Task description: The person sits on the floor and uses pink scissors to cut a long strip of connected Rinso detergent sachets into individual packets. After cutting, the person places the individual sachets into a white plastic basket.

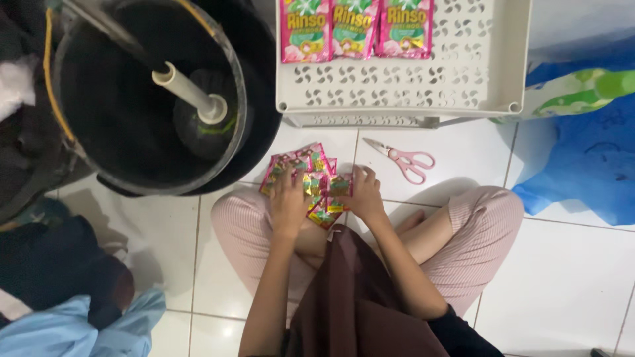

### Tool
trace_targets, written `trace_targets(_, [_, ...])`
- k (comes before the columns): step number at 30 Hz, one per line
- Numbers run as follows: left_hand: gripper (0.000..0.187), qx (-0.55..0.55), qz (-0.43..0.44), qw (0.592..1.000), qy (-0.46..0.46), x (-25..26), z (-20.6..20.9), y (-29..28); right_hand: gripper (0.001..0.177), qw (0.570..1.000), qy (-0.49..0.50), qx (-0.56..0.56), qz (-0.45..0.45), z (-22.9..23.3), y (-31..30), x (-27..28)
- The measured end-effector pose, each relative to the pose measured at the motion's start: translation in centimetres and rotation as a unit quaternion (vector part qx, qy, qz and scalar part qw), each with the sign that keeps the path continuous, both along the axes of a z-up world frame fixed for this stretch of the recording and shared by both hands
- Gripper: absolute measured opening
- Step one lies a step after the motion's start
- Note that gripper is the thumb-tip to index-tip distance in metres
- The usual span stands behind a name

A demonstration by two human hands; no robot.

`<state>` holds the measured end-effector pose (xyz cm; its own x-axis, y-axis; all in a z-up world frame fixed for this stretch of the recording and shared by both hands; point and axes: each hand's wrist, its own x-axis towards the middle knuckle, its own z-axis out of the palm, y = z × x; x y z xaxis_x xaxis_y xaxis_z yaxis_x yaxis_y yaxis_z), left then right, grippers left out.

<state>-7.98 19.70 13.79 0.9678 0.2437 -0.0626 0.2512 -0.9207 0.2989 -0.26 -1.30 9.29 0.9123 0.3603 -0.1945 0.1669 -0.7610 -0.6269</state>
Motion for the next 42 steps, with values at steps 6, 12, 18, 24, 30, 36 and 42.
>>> trace_targets(6, [0.053,0.093,-0.048,0.994,-0.018,1.3,-4.3,-1.6,0.083,0.998,0.006,0.037,0.058,-2.7,0.1,1.0])
trace_targets(12, [0.055,-0.06,-0.022,0.998,0.02,2.6,-2.4,-3.4,0.025,0.994,0.014,0.005,0.105,-0.5,-0.9,3.6])
trace_targets(18, [0.052,-0.407,0.108,0.907,0.004,2.5,3.0,-3.6,0.016,0.942,0.207,0.262,-0.045,9.5,-4.9,5.1])
trace_targets(24, [0.043,-0.66,0.099,0.742,-0.055,5.2,13.7,-5.6,0.054,0.847,0.198,0.482,-0.105,19.8,-5.5,5.0])
trace_targets(30, [0.042,-0.52,0.024,0.85,-0.087,14.5,21.8,-5.0,0.062,0.883,0.059,0.459,-0.085,25.2,-6.2,11.0])
trace_targets(36, [0.044,-0.064,0.012,0.972,-0.226,21.4,22.5,-2.7,0.051,0.882,0.038,0.447,-0.142,25.6,-2.6,18.5])
trace_targets(42, [0.037,0.097,-0.019,0.973,-0.208,21.7,20.7,0.0,0.051,0.863,0.038,0.471,-0.178,23.4,3.7,21.0])
